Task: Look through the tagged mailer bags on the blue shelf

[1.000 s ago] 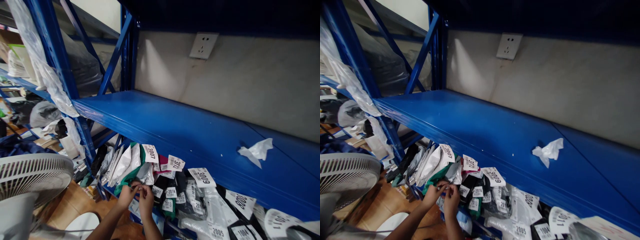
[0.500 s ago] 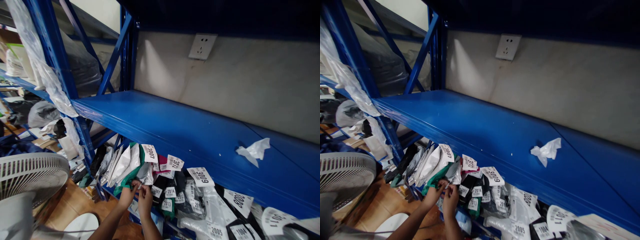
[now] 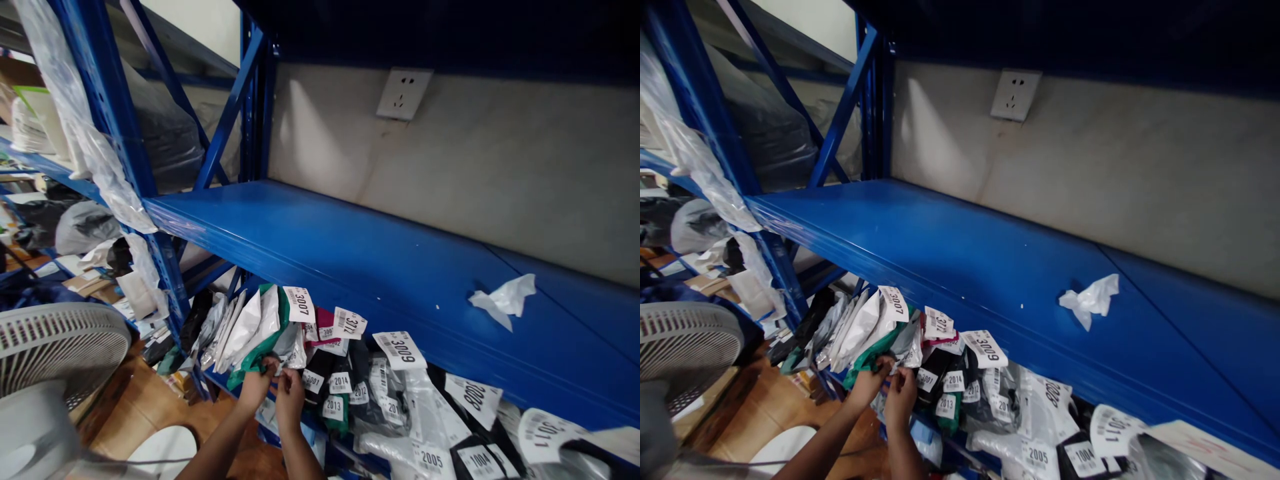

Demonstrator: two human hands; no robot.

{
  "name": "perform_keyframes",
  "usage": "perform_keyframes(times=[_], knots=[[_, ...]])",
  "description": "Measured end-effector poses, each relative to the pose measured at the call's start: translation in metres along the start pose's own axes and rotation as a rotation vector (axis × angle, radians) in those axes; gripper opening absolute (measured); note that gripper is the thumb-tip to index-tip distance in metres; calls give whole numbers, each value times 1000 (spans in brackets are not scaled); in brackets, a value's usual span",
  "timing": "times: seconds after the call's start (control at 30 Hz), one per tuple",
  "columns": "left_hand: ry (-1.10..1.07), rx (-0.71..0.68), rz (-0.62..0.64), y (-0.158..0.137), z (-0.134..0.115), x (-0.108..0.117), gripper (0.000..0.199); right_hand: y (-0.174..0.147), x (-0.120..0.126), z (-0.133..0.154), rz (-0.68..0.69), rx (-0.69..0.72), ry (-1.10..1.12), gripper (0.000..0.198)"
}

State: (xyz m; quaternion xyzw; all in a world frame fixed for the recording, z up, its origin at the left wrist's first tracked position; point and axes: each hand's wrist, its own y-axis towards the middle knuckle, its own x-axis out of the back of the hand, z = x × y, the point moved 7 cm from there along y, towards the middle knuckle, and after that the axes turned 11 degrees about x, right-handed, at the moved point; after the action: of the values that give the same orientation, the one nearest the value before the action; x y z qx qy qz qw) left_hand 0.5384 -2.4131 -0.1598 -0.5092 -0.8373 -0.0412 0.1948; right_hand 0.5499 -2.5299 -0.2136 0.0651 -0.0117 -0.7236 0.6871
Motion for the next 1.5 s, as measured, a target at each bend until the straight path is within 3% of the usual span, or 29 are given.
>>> perform_keyframes(times=[0.4, 0.6, 0.83, 1.1, 1.5], knots=[[131, -53, -41, 2, -3, 1, 32, 1, 2, 1, 1, 12, -61, 29], [175, -79, -2, 0, -5, -1, 38, 7, 1, 3, 24, 47, -90, 27], [259, -86, 13, 0, 1, -2, 35, 14, -3, 15, 93, 175, -250, 32], [409, -94, -39, 4, 16, -15, 23, 15, -1, 38, 94, 432, -565, 28], [451, -185, -84, 2, 19, -22, 25, 13, 1, 39, 85, 517, -699, 25]])
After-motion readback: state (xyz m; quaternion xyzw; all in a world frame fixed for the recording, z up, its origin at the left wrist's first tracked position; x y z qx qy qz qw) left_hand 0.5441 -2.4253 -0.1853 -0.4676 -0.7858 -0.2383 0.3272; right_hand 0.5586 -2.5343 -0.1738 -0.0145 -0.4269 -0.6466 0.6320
